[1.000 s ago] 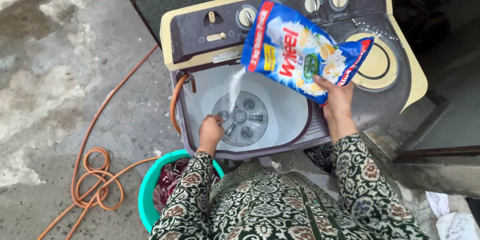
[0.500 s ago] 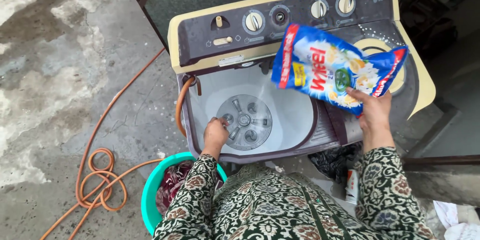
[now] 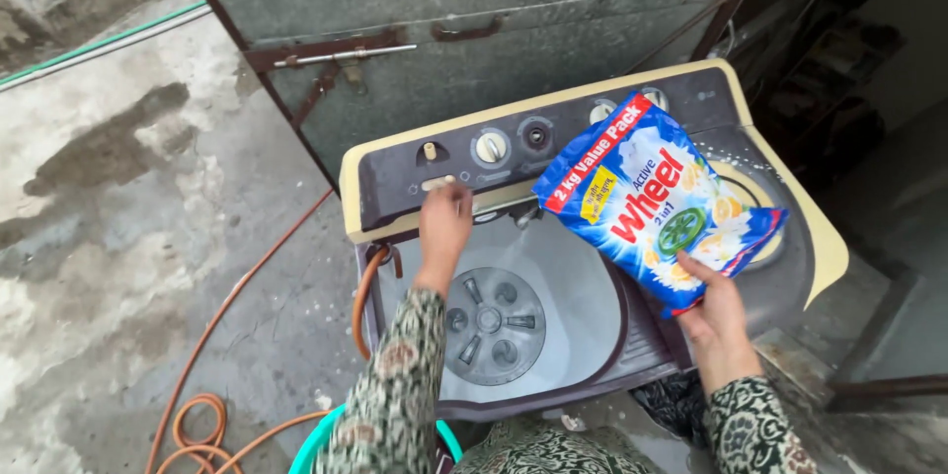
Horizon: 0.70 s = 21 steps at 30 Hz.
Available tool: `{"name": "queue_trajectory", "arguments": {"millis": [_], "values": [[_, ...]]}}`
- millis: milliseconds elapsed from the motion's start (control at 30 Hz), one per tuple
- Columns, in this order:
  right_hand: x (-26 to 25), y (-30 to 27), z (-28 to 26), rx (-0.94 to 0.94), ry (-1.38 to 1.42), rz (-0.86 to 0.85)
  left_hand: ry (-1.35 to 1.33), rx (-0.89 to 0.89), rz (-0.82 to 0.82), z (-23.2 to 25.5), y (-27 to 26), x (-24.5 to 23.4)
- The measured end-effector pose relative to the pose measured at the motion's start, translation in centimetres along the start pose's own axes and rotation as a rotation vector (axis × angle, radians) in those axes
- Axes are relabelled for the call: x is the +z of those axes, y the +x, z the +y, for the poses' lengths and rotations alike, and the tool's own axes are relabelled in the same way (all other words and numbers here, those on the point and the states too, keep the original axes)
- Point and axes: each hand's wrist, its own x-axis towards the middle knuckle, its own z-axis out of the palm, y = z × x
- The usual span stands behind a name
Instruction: Washing clothes in a semi-automatic washing machine and transferring them to the dryer section.
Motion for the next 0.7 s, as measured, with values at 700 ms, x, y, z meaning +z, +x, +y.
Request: {"name": "queue_trajectory", "arguments": {"millis": [700], "values": [[3.2, -4.3, 1.7, 0.222, 0.283, -0.091, 0.808, 0.829, -0.271, 3.8, 11.2, 2.1]]}}
